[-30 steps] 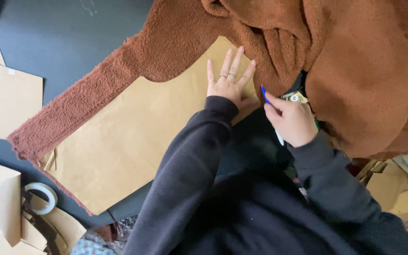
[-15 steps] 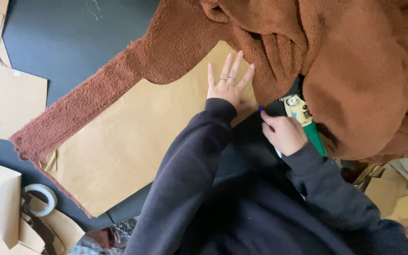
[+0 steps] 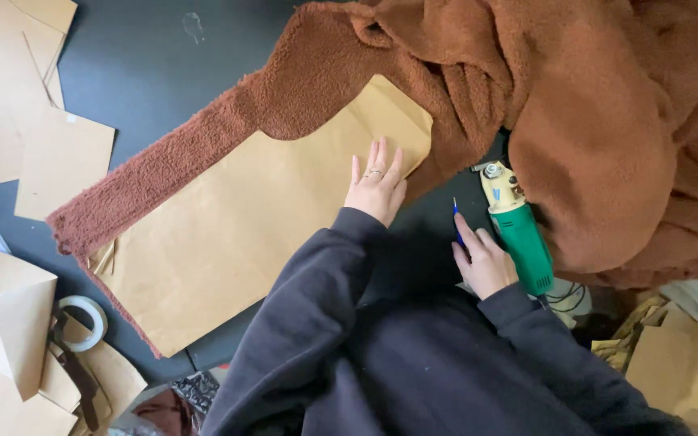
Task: Marking a piece of brown fabric using a paper pattern and a pen, then cutting it with an electric rotary cutter.
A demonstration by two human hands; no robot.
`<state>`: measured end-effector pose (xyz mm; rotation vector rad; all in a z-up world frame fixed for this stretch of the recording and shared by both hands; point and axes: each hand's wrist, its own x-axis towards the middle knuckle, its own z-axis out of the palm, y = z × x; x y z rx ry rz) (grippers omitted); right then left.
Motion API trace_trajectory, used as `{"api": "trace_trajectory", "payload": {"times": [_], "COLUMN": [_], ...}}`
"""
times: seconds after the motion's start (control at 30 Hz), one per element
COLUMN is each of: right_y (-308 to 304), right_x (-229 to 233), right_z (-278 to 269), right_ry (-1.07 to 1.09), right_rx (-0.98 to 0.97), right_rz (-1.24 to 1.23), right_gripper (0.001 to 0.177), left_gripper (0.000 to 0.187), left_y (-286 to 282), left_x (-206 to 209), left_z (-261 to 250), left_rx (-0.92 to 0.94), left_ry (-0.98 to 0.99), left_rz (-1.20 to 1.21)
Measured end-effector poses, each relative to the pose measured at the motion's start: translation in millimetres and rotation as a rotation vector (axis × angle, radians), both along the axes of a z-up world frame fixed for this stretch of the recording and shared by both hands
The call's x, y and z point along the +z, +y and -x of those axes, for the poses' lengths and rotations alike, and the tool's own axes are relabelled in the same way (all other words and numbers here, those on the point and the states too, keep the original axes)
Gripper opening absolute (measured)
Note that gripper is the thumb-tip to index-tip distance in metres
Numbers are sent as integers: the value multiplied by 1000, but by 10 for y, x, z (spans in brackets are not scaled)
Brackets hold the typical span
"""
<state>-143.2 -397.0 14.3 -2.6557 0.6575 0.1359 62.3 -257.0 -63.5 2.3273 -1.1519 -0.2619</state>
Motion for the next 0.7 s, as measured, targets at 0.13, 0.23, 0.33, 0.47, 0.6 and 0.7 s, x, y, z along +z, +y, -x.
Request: {"api": "trace_trajectory", "payload": {"times": [0.13, 0.23, 0.33, 0.47, 0.6, 0.7], "right_y": [-51, -36, -32, -391, -414, -526], "right_x": [49, 273, 707, 273, 586, 894], "right_z": [18, -58, -246, -89, 493, 1521], "right_ry": [-36, -251, -311, 0, 38, -523], "right_rx": [-36, -44, -199, -512, -482, -497], "right_rz": [-35, -489, -1358, -1550, -839, -383], "right_gripper": [57, 60, 61, 44, 29, 22], "left_gripper": [56, 56, 62, 47, 35, 31], "left_y": [229, 439, 560, 609, 578, 588], "left_x": [503, 1157, 1487, 1584, 1902, 1973], "left_z": [163, 386, 648, 914, 1027, 1007], "left_rx": [66, 112, -127, -468, -788, -903], "left_ry": [177, 244, -135, -158, 58, 264], "left_rz": [254, 514, 427, 420, 513, 609]}}
